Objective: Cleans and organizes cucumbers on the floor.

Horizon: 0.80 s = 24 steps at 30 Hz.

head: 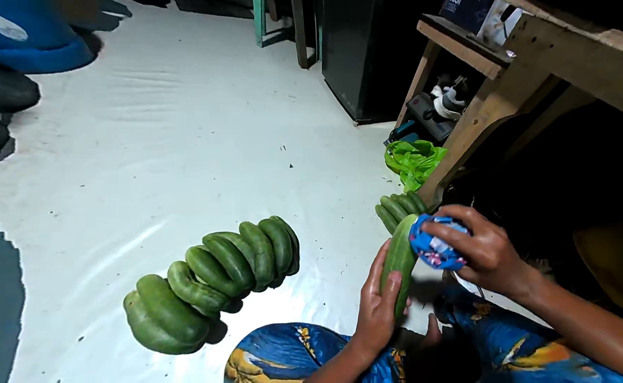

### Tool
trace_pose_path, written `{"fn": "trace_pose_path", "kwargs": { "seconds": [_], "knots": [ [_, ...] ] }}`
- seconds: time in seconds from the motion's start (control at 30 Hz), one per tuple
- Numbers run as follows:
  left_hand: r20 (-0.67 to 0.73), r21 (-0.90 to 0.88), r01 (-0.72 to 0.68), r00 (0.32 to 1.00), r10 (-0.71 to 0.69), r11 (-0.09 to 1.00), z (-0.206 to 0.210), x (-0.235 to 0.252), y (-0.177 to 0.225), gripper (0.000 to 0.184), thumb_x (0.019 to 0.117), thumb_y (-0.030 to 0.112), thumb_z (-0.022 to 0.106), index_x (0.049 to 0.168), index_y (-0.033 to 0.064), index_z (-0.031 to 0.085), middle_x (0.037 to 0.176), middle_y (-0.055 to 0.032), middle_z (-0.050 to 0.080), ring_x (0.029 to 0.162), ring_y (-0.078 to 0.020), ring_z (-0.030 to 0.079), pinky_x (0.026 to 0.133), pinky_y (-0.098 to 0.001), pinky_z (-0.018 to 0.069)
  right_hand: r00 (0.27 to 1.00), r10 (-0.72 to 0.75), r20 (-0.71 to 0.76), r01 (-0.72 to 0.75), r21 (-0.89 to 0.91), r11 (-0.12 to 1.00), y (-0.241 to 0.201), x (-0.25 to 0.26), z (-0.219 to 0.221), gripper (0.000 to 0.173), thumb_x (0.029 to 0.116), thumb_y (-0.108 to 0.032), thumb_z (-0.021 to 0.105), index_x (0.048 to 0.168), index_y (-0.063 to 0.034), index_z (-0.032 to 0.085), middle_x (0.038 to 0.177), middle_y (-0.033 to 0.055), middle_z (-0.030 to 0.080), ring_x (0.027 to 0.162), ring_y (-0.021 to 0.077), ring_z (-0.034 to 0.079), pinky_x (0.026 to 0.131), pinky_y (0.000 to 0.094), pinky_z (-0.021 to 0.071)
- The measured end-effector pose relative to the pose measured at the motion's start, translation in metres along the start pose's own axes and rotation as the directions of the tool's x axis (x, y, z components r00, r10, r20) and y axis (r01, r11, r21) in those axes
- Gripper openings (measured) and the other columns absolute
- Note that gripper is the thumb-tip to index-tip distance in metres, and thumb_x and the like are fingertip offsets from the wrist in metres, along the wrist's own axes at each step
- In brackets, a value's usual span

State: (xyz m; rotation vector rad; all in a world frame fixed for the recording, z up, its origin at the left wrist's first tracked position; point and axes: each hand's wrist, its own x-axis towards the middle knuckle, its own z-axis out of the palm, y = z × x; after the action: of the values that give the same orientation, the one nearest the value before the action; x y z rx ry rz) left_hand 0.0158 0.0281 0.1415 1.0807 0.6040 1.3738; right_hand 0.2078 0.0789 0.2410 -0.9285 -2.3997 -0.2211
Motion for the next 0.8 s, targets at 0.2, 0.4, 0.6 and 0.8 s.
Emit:
{"fn": "trace_pose_path", "kwargs": {
  "seconds": [0.2,0.4,0.6,0.8],
  "knots": [
    [-0.063,-0.005,0.008,0.998,-0.009,1.000,-0.005,0.004,-0.005,0.058,0.1100,0.030,0.033,0.150,-0.0111,0.027,0.115,-0.0036,0.065,0.073,-0.0017,0.064,0.059,-0.0194,0.0566,0.993,-0.083,0.079,0.081,0.026,0.996,-0.018,-0.001,0.012,0.032,0.0909,-0.014,0.063,0.122,-0.0129,0.071,0.113,0.0219,0.069,0.094,0.0318,0.071,0.075,0.0406,0.0598],
    [-0.111,0.067,-0.022,0.993,0.029,0.998,-0.011,0.010,-0.008,0.051,0.1103,0.019,0.026,0.149,-0.0143,0.032,0.145,-0.0155,0.052,0.123,-0.0028,0.057,0.106,-0.0215,0.0463,0.963,-0.196,0.187,0.180,0.100,0.979,-0.031,0.002,0.024,0.029,0.0924,-0.009,0.060,0.119,-0.0143,0.071,0.111,0.0200,0.069,0.084,0.0310,0.069,0.063,0.0387,0.0556],
    [0.037,0.022,0.075,0.996,-0.076,0.997,-0.015,0.009,0.000,0.054,0.1091,0.026,0.032,0.151,-0.0070,0.033,0.113,-0.0031,0.067,0.067,-0.0039,0.062,0.055,-0.0213,0.0549,0.989,0.101,0.105,-0.113,0.120,0.986,0.002,-0.001,0.000,0.036,0.0862,-0.017,0.069,0.122,-0.0119,0.072,0.119,0.0182,0.066,0.095,0.0268,0.070,0.071,0.0417,0.0604],
    [0.205,-0.661,0.326,0.945,-0.255,0.676,-0.022,0.010,-0.001,0.048,0.0936,0.045,0.065,0.122,0.0062,0.065,0.095,-0.0104,0.072,0.065,-0.0138,0.069,0.057,-0.0241,0.0577,0.943,0.332,-0.013,-0.331,0.030,0.943,0.023,-0.011,-0.014,0.042,0.0859,-0.016,0.069,0.126,-0.0036,0.068,0.121,0.0206,0.064,0.101,0.0284,0.067,0.082,0.0444,0.0578]
  ]
}}
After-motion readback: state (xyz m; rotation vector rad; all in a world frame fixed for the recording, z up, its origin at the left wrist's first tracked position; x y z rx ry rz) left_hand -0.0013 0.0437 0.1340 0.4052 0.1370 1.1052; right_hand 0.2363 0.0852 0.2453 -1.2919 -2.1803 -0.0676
